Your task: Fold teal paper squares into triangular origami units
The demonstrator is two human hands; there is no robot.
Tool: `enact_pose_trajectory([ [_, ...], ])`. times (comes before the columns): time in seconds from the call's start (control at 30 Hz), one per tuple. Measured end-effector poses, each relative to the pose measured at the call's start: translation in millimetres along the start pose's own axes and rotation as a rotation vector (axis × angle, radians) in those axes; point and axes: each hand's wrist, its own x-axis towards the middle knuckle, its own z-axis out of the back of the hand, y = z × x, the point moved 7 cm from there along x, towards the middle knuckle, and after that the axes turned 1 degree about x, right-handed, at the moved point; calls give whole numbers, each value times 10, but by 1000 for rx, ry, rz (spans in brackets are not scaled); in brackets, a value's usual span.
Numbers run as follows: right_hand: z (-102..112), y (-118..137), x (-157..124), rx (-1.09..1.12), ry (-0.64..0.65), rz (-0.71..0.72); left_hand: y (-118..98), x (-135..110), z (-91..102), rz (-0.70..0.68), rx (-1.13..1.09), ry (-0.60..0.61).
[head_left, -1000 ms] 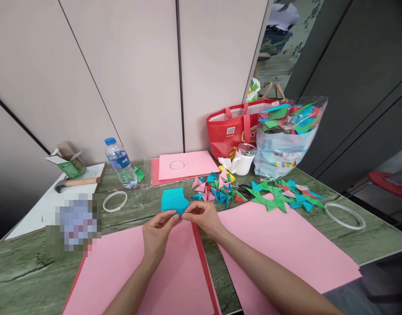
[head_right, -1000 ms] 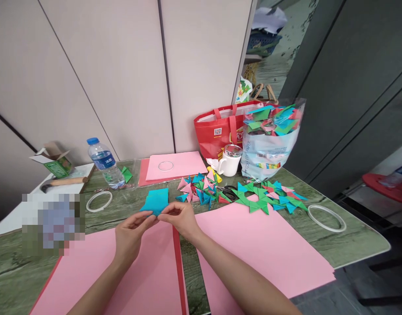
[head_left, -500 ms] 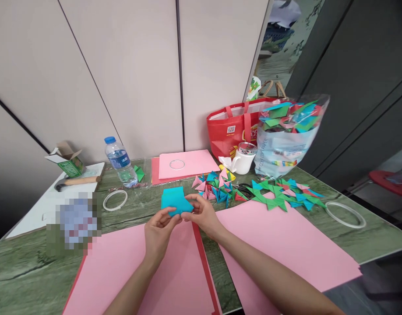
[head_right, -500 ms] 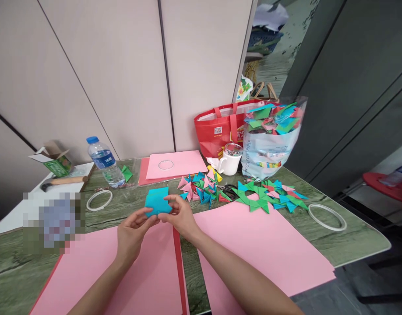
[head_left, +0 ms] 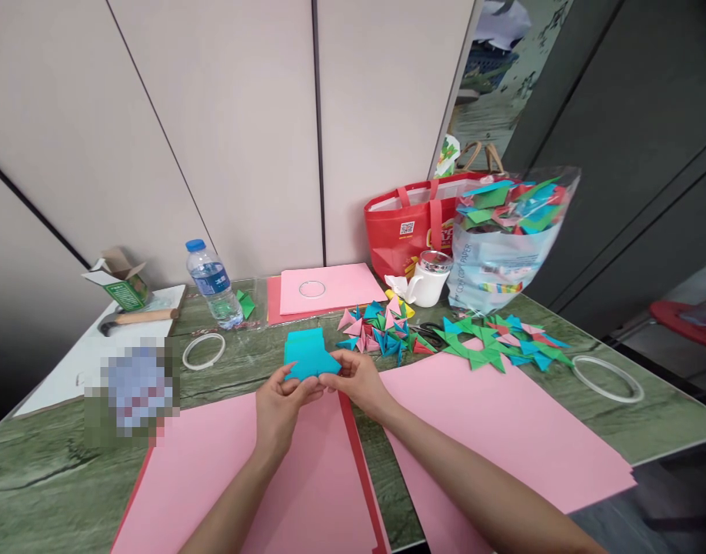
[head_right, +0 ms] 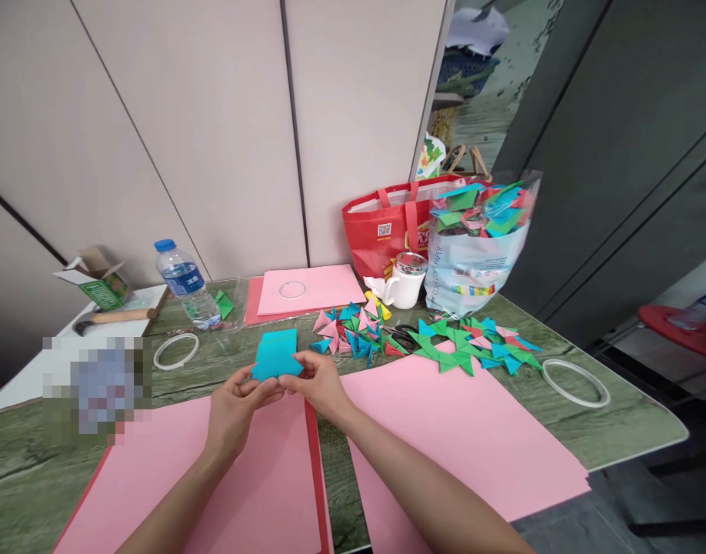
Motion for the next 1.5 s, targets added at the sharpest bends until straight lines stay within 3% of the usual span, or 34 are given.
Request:
enact_pose_trajectory([
  [0.27, -12, -35, 2, -1, 9, -20, 34, 28, -16, -9, 34, 69],
  [0.47, -28, -2, -5, -61, 67, -36, 14, 35, 20, -63, 82, 35],
  [0.73, 2, -112, 1, 18, 65, -178, 20, 41, 11, -50, 63, 49],
  [1.0, 63, -81, 30, -112, 59, -66, -17, 54, 4, -70, 172, 66],
  [1.17, 37, -103, 24, 9, 34, -66, 8, 56, -24, -63, 209, 117],
  [1.37, 13, -123, 0, 111, 18, -118, -43, 74, 68, -119, 225, -1],
  [1.5, -9, -135, -5, 100, 54, -152, -37, 89, 68, -132, 169, 31],
])
